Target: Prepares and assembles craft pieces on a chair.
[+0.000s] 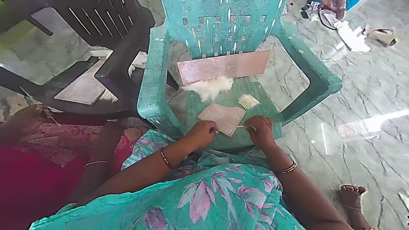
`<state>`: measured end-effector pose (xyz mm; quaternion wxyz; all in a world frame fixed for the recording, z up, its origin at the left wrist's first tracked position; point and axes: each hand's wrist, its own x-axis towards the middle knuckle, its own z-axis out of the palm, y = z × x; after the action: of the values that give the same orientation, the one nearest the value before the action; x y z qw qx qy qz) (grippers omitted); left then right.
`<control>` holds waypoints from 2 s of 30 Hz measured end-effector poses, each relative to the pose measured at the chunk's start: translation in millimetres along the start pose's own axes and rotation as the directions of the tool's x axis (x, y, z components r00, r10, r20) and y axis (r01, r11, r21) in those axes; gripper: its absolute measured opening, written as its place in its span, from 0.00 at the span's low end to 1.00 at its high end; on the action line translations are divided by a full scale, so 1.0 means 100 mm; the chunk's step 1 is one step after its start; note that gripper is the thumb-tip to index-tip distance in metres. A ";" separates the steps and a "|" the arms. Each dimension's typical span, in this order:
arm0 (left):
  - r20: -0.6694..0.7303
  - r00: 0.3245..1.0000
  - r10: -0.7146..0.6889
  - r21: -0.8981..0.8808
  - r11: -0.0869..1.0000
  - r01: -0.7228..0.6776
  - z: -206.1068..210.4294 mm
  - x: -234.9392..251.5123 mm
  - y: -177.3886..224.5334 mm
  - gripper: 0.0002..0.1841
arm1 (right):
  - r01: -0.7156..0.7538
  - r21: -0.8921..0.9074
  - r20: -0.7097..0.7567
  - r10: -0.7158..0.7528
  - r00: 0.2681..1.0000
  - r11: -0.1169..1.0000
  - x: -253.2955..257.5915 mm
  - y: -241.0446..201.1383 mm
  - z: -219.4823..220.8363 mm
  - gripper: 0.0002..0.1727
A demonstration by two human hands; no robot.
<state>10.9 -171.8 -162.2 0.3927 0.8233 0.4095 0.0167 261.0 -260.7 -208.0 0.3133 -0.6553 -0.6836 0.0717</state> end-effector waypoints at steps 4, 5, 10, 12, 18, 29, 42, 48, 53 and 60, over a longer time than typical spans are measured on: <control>-0.059 0.995 -0.077 -0.049 0.996 0.074 -0.12 0.00 -0.18 0.10 | -0.337 0.071 -0.023 0.339 0.941 0.939 0.21 0.18 -0.21 0.10; -0.066 0.993 -0.095 -0.043 0.995 0.093 -0.12 0.01 -0.22 0.10 | -0.412 0.103 -0.030 0.417 0.908 0.905 0.31 0.23 -0.23 0.12; 0.014 0.993 -0.117 -0.074 0.990 0.117 -0.08 0.02 -0.30 0.11 | -0.571 0.040 -0.053 0.573 0.818 0.820 0.87 0.44 -0.19 0.16; 0.041 0.994 -0.104 -0.085 0.991 0.107 -0.06 0.02 -0.33 0.12 | -0.550 -0.056 -0.064 0.547 0.835 0.833 1.05 0.52 -0.09 0.15; 0.100 0.987 -0.130 -0.080 0.987 0.138 -0.05 0.03 -0.47 0.14 | -0.561 -0.151 -0.018 0.565 0.825 0.814 1.16 0.70 0.16 0.16; 0.163 0.983 -0.087 -0.115 0.988 0.106 0.09 0.16 -0.64 0.14 | -0.468 -0.143 -0.056 0.464 0.884 0.872 0.81 0.93 0.05 0.16; 0.212 0.977 -0.022 -0.120 0.992 0.048 0.03 0.15 -0.67 0.16 | -0.194 -0.164 -0.089 0.182 0.979 0.967 1.19 0.47 0.27 0.16; 0.214 0.976 0.035 -0.151 0.989 -0.003 0.03 0.16 -0.72 0.16 | 0.132 -0.219 0.104 -0.111 0.988 0.967 1.64 0.14 0.79 0.19; 0.198 0.976 0.084 -0.152 0.987 -0.054 0.07 0.17 -0.75 0.15 | 0.210 -0.305 0.132 -0.177 0.975 0.929 1.88 0.25 1.16 0.15; 0.201 0.975 0.096 -0.135 0.988 -0.070 0.08 0.17 -0.77 0.16 | 0.210 -0.145 0.102 -0.196 0.975 0.967 1.75 0.27 1.06 0.06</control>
<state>-26.2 -138.0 -223.1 0.4839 0.8102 0.3298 -0.0264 238.7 -58.9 -247.5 0.2370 -0.6004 -0.7636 0.0141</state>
